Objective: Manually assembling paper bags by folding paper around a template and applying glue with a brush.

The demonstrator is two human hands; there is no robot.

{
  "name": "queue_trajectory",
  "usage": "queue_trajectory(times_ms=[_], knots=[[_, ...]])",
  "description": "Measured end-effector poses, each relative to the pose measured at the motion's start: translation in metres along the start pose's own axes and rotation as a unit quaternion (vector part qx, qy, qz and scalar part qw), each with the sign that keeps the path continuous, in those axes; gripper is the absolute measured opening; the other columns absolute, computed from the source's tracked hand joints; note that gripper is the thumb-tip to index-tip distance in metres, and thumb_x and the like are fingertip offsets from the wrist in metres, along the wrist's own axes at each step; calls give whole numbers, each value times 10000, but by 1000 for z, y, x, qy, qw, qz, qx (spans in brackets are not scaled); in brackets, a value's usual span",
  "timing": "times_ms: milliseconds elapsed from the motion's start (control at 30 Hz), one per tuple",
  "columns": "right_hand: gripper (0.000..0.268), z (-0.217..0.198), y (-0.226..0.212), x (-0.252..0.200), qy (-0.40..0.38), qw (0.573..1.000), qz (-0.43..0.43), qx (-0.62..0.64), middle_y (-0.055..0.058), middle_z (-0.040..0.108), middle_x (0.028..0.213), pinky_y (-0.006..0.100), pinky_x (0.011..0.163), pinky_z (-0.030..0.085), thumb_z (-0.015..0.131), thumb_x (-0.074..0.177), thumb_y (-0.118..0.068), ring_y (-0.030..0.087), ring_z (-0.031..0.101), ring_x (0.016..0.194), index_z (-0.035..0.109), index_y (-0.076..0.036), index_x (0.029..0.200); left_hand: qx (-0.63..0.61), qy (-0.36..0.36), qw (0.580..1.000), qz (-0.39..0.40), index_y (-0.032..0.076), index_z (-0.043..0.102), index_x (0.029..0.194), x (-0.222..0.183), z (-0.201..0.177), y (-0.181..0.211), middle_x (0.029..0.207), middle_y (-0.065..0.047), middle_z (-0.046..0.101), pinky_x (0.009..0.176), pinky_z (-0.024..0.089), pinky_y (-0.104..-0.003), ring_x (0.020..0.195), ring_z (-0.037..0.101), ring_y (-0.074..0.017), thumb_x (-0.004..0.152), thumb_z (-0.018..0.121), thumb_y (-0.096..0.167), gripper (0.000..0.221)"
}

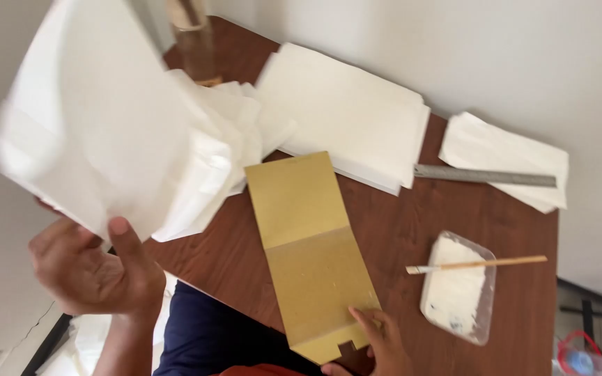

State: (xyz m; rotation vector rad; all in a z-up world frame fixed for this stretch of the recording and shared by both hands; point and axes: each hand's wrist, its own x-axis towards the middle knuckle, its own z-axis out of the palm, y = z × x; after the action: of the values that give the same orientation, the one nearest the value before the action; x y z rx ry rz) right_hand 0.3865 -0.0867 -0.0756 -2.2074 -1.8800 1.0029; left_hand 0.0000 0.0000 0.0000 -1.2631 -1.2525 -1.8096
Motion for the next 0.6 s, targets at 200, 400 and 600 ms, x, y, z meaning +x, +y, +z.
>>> queue_trajectory(times_ms=[200,400,600], knots=[[385,52,56,18,208,948,-233,55,-12,674,1148,263,775,606,860,732,-302,114,751,989,851,-341,1115,70,-248,961,101,-7,804,1061,39,6,-2,1026,-163,736,746,575,-379,911,703,-298,923,819,-162,208],[233,37,-14,-14,334,924,-179,40,-66,676,874,202,562,591,892,668,-264,61,701,691,858,-279,897,99,-410,905,56,105,745,1226,28,22,-4,1121,-78,726,844,564,-456,967,702,-283,958,789,304,337],[80,8,-29,-24,421,867,-261,61,-71,721,869,175,404,422,815,794,-267,13,469,398,828,-222,859,-23,-406,909,97,192,683,1137,33,46,73,1103,8,694,990,362,-461,1031,673,-204,1013,673,297,163]])
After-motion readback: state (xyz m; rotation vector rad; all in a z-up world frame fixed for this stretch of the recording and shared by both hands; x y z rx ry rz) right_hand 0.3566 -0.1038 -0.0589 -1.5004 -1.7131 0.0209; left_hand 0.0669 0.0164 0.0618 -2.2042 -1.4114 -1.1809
